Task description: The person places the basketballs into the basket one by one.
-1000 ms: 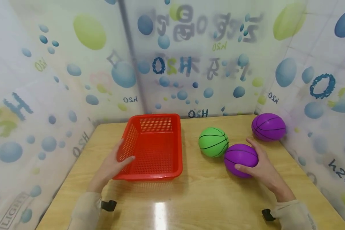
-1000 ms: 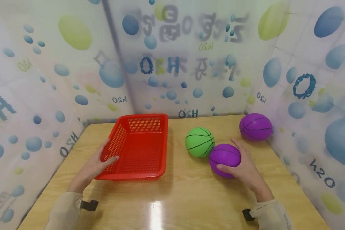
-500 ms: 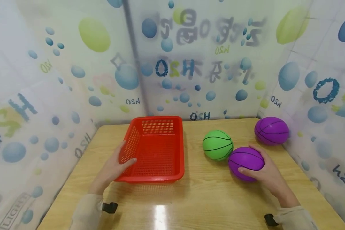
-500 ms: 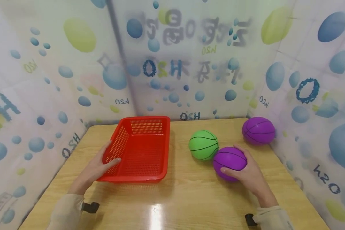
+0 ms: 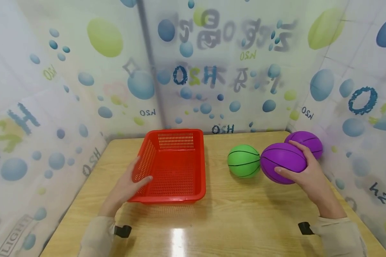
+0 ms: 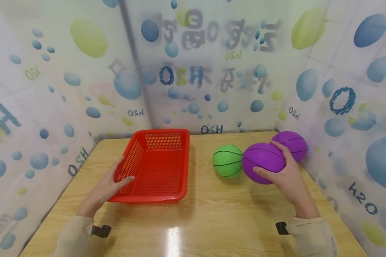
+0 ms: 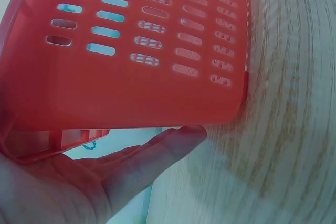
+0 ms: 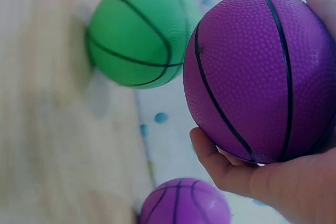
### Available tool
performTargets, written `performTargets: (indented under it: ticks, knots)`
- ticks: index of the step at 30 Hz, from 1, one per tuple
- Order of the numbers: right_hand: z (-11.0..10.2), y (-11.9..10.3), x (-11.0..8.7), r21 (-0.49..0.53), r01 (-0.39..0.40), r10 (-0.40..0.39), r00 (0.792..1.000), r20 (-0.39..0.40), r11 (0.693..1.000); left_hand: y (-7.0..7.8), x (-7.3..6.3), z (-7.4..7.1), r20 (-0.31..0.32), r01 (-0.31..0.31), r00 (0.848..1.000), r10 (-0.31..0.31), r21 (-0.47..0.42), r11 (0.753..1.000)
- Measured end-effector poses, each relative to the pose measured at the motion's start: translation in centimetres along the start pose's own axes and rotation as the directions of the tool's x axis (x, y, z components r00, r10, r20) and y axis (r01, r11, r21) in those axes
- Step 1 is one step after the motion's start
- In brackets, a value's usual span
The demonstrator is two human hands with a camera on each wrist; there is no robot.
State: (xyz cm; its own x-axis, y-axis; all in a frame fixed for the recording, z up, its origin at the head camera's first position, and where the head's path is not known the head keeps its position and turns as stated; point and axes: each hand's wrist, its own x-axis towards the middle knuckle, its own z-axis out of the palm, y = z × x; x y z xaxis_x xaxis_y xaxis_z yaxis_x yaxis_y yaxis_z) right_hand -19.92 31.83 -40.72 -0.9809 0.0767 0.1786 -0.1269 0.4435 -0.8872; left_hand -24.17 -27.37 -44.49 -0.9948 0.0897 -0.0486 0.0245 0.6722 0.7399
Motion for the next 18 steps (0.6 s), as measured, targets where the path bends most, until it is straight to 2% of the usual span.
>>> performTargets:
  ticks: [10, 18]
  knots:
    - [0.2, -2.5, 1.9, -0.021, 0.016, -0.016, 1.0, -0.014, 1.0, -0.2, 0.3, 0.0, -0.007, -0.019, 1.0, 0.019, 0.003, 1.0]
    - [0.8, -3.9, 2.9, 0.038, 0.048, -0.048, 0.999, -0.017, 0.998, -0.1, 0.1, 0.0, -0.002, 0.003, 1.0, -0.003, 0.002, 1.0]
